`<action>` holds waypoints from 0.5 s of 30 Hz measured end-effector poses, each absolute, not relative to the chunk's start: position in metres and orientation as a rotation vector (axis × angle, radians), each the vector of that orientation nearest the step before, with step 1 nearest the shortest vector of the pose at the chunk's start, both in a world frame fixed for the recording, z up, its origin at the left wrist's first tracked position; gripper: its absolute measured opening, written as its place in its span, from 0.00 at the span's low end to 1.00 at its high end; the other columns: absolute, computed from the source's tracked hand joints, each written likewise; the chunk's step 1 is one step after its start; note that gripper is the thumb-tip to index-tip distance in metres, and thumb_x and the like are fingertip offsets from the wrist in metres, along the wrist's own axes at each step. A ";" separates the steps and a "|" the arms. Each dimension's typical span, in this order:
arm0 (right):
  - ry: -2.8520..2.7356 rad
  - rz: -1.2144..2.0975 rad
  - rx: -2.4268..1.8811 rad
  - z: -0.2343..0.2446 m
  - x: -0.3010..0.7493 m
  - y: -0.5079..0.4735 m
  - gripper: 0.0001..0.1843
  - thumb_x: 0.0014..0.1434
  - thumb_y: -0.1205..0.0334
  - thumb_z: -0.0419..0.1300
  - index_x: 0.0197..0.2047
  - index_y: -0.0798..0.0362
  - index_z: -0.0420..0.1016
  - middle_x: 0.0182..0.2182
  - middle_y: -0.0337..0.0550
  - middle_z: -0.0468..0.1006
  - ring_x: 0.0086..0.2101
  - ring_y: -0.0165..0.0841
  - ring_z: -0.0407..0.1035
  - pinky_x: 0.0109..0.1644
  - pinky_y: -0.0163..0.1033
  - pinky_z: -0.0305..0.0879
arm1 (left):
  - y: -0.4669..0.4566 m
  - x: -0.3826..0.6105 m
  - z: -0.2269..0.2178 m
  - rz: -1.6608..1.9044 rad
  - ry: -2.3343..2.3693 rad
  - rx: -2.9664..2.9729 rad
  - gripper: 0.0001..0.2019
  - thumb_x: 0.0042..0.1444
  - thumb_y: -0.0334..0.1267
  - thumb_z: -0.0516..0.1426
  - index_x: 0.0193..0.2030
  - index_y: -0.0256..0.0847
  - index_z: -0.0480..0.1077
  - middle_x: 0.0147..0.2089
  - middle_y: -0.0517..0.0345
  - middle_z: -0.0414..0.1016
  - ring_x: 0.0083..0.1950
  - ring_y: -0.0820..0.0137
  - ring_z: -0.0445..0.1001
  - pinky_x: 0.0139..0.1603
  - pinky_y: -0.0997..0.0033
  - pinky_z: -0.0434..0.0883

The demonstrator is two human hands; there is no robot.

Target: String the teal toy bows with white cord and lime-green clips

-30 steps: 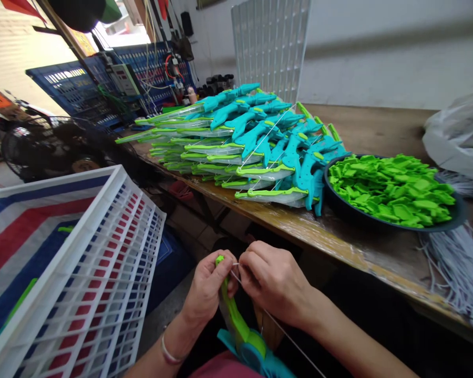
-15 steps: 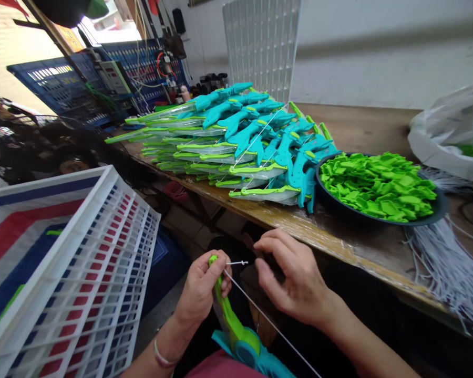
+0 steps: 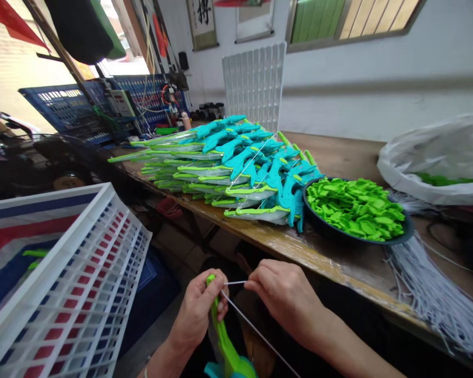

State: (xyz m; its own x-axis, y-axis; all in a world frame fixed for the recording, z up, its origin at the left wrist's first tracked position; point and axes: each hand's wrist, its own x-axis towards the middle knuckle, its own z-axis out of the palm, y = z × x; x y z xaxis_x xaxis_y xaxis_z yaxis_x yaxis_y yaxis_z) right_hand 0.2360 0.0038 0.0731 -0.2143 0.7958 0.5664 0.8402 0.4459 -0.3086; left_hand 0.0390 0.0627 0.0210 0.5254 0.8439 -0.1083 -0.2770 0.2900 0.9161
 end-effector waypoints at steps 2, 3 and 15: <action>-2.069 -0.238 -1.367 0.078 0.234 0.004 0.24 0.77 0.56 0.48 0.29 0.53 0.69 0.25 0.39 0.71 0.25 0.32 0.65 0.31 0.40 0.55 | 0.064 0.043 0.020 0.814 0.641 1.005 0.19 0.63 0.50 0.63 0.30 0.38 0.68 0.25 0.64 0.63 0.21 0.78 0.61 0.20 0.79 0.61; -2.086 -0.311 -1.367 0.080 0.231 0.005 0.24 0.77 0.57 0.48 0.28 0.53 0.68 0.24 0.39 0.70 0.25 0.32 0.65 0.30 0.40 0.53 | 0.064 0.045 0.020 0.808 0.625 1.005 0.19 0.63 0.50 0.63 0.30 0.38 0.68 0.25 0.64 0.63 0.21 0.78 0.60 0.20 0.79 0.61; -2.192 -0.568 -1.294 0.111 0.238 0.006 0.25 0.78 0.61 0.46 0.26 0.52 0.65 0.22 0.37 0.67 0.23 0.32 0.61 0.30 0.42 0.49 | 0.068 0.043 0.014 0.816 0.573 0.936 0.20 0.59 0.52 0.66 0.29 0.38 0.69 0.23 0.64 0.62 0.20 0.79 0.58 0.19 0.79 0.60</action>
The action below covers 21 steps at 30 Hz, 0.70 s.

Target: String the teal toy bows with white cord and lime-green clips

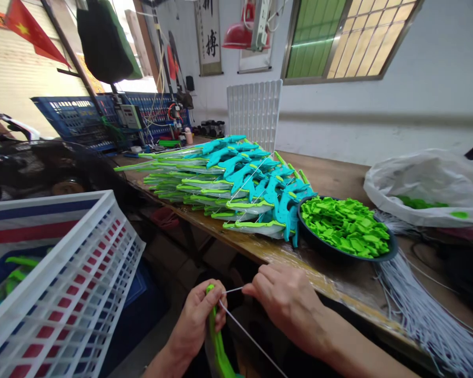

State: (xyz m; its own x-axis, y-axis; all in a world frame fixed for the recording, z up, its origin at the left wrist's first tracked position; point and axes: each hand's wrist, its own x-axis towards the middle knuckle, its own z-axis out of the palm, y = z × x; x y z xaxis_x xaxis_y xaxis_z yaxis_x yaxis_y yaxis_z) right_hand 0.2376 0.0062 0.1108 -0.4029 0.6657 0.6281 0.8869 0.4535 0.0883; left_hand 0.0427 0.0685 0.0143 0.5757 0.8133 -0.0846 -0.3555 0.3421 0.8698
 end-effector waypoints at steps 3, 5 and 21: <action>-2.246 -0.533 -1.338 0.129 0.241 0.009 0.22 0.75 0.59 0.55 0.27 0.52 0.66 0.23 0.36 0.68 0.23 0.31 0.61 0.29 0.41 0.50 | 0.072 0.049 0.027 0.837 0.565 0.913 0.21 0.56 0.52 0.68 0.28 0.37 0.69 0.24 0.64 0.63 0.20 0.79 0.59 0.18 0.79 0.60; -2.365 -0.584 -1.341 0.143 0.235 0.015 0.18 0.71 0.61 0.62 0.28 0.53 0.67 0.24 0.37 0.70 0.25 0.32 0.62 0.30 0.41 0.52 | 0.083 0.056 0.043 0.886 0.547 0.918 0.20 0.55 0.52 0.69 0.29 0.37 0.70 0.24 0.64 0.65 0.20 0.79 0.60 0.19 0.79 0.61; -2.601 -0.898 -1.185 0.091 0.229 -0.011 0.12 0.62 0.66 0.61 0.27 0.54 0.69 0.25 0.42 0.65 0.26 0.34 0.60 0.29 0.41 0.53 | 0.279 0.151 0.149 1.784 0.559 0.690 0.18 0.68 0.49 0.57 0.32 0.44 0.58 0.27 0.68 0.61 0.25 0.76 0.63 0.39 0.71 0.67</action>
